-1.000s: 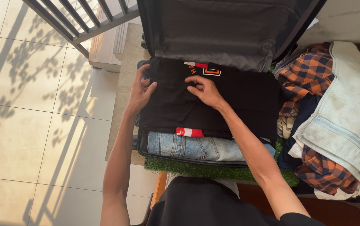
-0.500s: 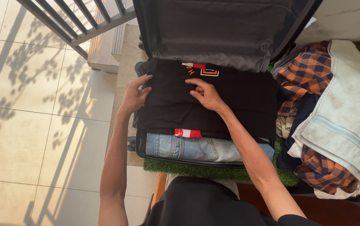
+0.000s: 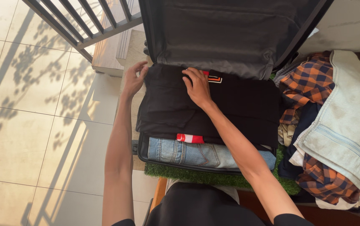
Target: The person packs a suitcase by folding a black shirt, placing it over other clothes, smoothing it, and then folding a light-colored towel and a white shirt on top of the packed items.
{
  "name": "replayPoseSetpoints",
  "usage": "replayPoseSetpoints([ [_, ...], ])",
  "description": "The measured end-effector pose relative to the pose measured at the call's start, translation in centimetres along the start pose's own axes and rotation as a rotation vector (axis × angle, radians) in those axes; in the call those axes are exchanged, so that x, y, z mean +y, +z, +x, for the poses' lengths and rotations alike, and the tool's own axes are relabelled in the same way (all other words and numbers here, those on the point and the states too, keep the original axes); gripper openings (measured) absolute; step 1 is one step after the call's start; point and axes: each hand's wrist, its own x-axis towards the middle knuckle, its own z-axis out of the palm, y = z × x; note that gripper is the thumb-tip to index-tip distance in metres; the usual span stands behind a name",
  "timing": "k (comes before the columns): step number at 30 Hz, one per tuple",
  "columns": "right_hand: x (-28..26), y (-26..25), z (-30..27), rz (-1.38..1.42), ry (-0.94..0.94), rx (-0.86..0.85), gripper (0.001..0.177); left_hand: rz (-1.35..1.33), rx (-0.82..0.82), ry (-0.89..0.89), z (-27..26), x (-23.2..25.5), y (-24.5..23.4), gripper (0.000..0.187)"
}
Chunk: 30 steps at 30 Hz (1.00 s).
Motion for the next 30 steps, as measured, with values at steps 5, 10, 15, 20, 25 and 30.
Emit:
replayPoseSetpoints([
  [5, 1.6, 2.1, 2.9, -0.113, 0.158, 0.041, 0.014, -0.022, -0.012, -0.136, 0.9, 0.2, -0.7, 0.022],
  [10, 3.1, 2.9, 2.2, -0.125, 0.161, 0.111, 0.009, 0.094, -0.026, -0.168, 2.1, 1.4, -2.3, 0.023],
  [15, 2.0, 2.6, 2.6, -0.109, 0.09, 0.177, 0.007, -0.29, -0.16, -0.321, 0.6, -2.9, -1.5, 0.045],
  [20, -1.1, 3.7, 5.9, 0.05, 0.014, 0.009, 0.017, -0.494, -0.285, -0.557, -4.1, -5.8, -2.1, 0.056],
  [25, -3.3, 7.3, 10.2, 0.06, -0.158, -0.337, 0.026, -0.598, -0.209, -0.432, -6.7, -3.6, -3.0, 0.052],
  [30, -4.3, 10.7, 12.9, -0.162, -0.165, -0.638, 0.034, -0.663, -0.062, -0.382, -6.4, -0.9, -4.5, 0.048],
])
